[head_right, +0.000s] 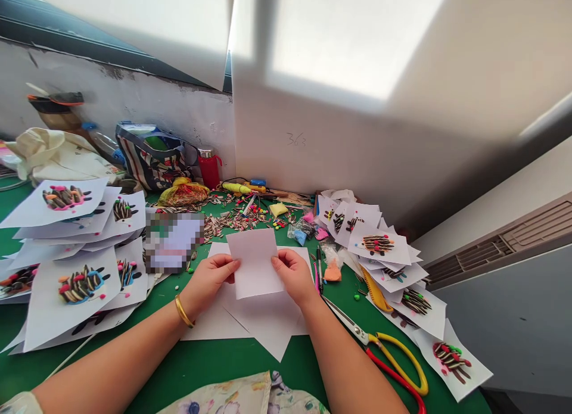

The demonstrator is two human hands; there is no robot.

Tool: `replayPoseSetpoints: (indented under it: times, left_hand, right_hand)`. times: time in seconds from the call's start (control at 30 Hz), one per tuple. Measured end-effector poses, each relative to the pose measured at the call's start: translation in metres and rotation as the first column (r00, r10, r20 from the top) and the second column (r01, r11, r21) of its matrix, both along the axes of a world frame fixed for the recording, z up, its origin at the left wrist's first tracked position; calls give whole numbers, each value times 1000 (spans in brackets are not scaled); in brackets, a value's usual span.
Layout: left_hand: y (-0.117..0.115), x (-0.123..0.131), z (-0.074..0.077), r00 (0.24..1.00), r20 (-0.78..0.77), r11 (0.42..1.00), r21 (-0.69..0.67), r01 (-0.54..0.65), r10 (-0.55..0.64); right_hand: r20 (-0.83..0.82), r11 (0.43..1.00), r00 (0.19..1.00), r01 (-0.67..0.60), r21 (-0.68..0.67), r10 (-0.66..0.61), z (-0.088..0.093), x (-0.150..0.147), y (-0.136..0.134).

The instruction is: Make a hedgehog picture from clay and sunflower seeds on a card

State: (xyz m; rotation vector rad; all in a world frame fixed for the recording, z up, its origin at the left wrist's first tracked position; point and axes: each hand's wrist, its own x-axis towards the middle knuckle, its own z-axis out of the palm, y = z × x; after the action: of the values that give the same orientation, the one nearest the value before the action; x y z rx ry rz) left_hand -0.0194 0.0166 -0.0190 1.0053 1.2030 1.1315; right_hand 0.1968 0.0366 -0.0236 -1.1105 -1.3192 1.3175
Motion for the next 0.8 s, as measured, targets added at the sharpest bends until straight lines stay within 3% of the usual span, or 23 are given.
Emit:
replayPoseSetpoints:
  times: [0.1,0.3,0.5,0.67,0.8]
  left_hand:
    - [1,-2,1,999,-11,999,19,-35,35]
    - [-5,3,3,994,44,994,-32,102,-101]
    - [-3,-2,5,990,-123,995,80,-65,75]
    - [-5,-2,6,998,30,997,64,-50,48]
    - [-3,-5,6,993,-37,987,113,-112,117]
  right_hand:
    - [18,999,1000,-21,26,21,0,0,-1]
    - [2,988,996,92,123,-93,2,-4,-3]
    - [51,993,998,20,117,-26,6,-6,-6]
    - [47,990,998,-38,136,32,6,-11,-9]
    - [134,989,984,-126,76,115,3,-7,-6]
